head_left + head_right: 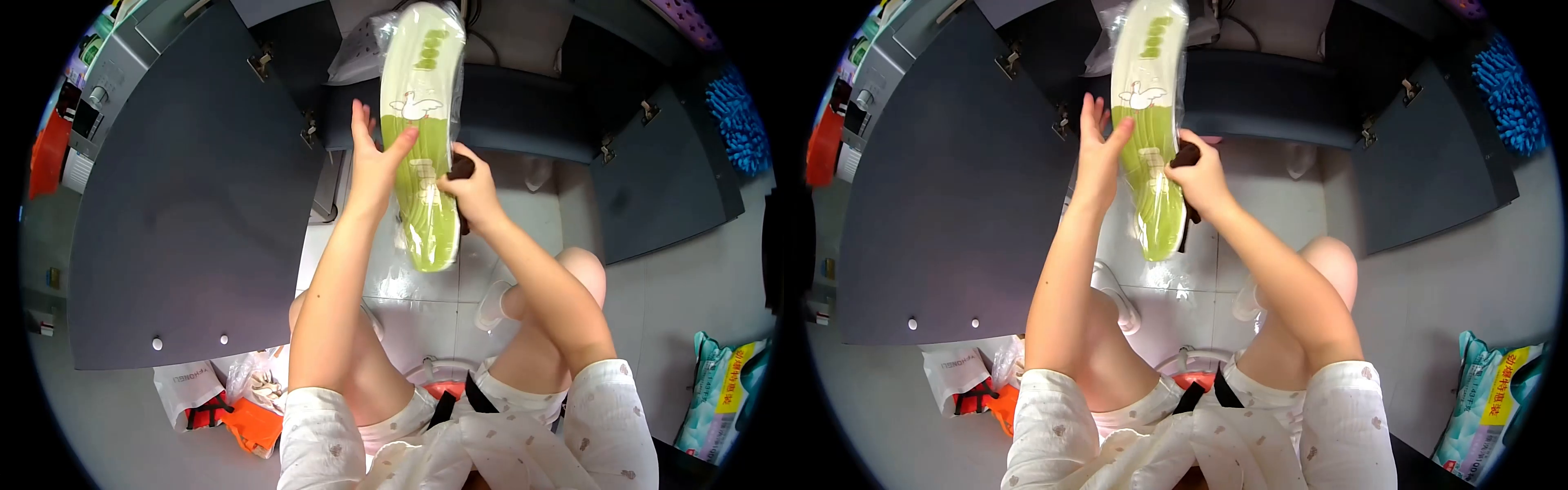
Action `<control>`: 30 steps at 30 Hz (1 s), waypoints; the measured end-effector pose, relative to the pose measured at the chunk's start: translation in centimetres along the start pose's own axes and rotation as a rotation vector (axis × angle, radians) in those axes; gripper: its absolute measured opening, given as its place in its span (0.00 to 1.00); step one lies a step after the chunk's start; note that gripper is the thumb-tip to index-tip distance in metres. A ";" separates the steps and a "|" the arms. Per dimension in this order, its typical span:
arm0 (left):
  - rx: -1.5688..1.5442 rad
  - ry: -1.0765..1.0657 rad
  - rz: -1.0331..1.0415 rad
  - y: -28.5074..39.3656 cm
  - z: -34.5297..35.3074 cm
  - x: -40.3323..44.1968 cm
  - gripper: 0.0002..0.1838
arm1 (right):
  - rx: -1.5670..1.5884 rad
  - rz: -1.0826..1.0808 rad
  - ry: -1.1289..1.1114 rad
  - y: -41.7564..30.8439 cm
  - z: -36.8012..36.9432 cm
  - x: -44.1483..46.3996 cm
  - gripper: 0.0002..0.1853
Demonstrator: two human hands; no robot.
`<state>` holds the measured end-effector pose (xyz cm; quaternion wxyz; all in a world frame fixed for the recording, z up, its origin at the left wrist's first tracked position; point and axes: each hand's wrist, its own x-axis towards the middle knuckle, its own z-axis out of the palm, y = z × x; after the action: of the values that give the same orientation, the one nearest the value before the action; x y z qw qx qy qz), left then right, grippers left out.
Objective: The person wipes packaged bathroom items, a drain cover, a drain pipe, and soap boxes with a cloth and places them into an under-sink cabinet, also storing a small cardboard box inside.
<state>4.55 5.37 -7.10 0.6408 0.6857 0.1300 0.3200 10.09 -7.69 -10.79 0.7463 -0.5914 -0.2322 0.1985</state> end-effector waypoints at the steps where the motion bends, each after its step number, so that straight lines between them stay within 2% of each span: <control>1: -0.151 -0.036 -0.124 -0.3 0.1 -0.1 0.43 | 0.133 0.092 -0.086 -1.5 -0.4 -0.1 0.23; 2: -0.301 -0.071 -0.249 -0.5 0.1 -0.3 0.40 | 0.267 0.188 -0.172 -2.9 -0.5 -0.2 0.23; 3: -0.400 -0.111 -0.275 -0.5 0.2 -0.6 0.26 | 0.274 0.215 -0.216 -2.8 -0.8 0.0 0.21; 4: -0.403 -0.105 -0.272 -0.7 0.2 -0.6 0.26 | 0.271 0.216 -0.223 -2.8 -0.9 -0.1 0.21; 6: -0.211 -0.051 -0.227 -1.2 0.2 -0.4 0.15 | 0.233 0.442 -0.225 -2.8 -0.8 -0.4 0.19; 8: -0.166 0.135 -0.117 -1.7 -0.4 0.4 0.10 | 0.210 0.572 -0.385 -2.1 -1.1 -0.8 0.18; 11: -0.076 0.232 -0.098 -2.7 -2.1 1.4 0.09 | 0.320 0.653 -0.435 -2.6 -0.9 -1.9 0.20; 15: 0.040 0.270 -0.082 -3.7 -2.4 2.0 0.11 | 0.256 0.686 -0.524 -2.5 -3.0 -1.2 0.21; 17: -0.165 0.237 -0.191 -4.1 -2.6 2.4 0.15 | 0.159 0.669 -0.514 -3.1 -4.4 -1.0 0.21; 18: -0.173 0.243 -0.183 -4.0 -2.7 2.4 0.15 | 0.069 0.652 -0.498 -3.5 -4.9 -0.8 0.21; 20: -0.320 0.132 -0.313 -3.8 -3.1 2.1 0.19 | -0.077 0.562 -0.508 -3.1 -5.9 -0.9 0.22; 22: -0.427 0.129 -0.356 -3.8 -3.3 2.3 0.21 | 0.016 0.586 -0.416 -2.1 -5.9 -1.5 0.20; 23: -0.488 0.198 -0.355 -3.9 -3.2 2.5 0.21 | 0.134 0.620 -0.351 -1.9 -5.6 -2.0 0.18; 26: -0.568 0.368 -0.268 -5.4 -2.6 4.4 0.20 | 0.379 0.792 -0.054 -2.3 -3.7 -2.8 0.29; 28: -0.554 0.333 -0.254 -6.1 -2.2 5.6 0.20 | 0.183 0.627 -0.192 -0.8 -4.0 -2.4 0.32; 29: -0.575 0.275 -0.288 -6.3 -2.3 6.0 0.20 | 0.071 0.548 -0.179 -0.3 -3.4 -2.2 0.31; 30: -0.581 0.280 -0.286 -6.3 -2.0 6.4 0.20 | 0.032 0.469 -0.215 0.1 -3.2 -1.6 0.24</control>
<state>9.60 11.65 -11.47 0.8234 0.3990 0.2149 0.3414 10.62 -11.10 -11.64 0.6603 -0.5926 -0.1636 0.4313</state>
